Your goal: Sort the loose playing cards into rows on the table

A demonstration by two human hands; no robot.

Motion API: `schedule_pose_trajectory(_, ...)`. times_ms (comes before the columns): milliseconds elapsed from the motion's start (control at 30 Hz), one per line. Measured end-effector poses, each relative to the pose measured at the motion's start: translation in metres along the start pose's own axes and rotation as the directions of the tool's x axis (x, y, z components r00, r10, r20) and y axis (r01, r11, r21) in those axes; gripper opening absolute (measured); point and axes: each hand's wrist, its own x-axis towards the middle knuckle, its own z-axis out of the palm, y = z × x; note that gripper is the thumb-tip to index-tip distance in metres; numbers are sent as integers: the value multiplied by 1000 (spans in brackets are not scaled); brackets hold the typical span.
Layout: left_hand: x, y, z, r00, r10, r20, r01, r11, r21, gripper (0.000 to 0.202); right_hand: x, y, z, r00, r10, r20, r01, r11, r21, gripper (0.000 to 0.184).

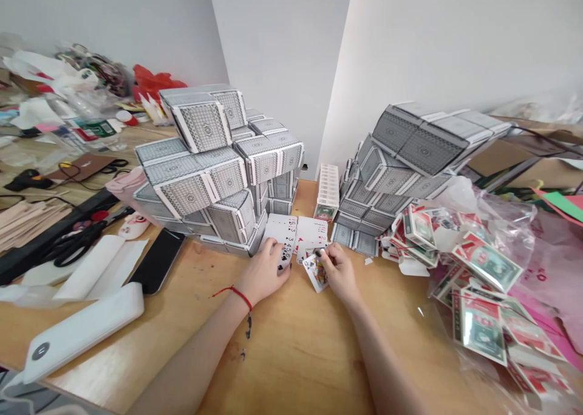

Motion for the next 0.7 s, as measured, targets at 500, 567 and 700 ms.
schedule_pose_trajectory(500, -2, -5, 9, 896, 175, -408, -219, 974, -64, 30, -1, -1, -2, 954, 273, 124, -298, 810, 505, 22)
schedule_pose_trajectory(567, -4, -4, 8, 844, 242, -478, -280, 960, -7, 30, -1, -3, -1, 952, 271, 144, -306, 809, 502, 21)
schedule_pose_trajectory(700, -4, -2, 6, 793, 308, -525, -299, 948, 105, 34, -1, -6, -1, 951, 272, 144, -308, 829, 467, 22)
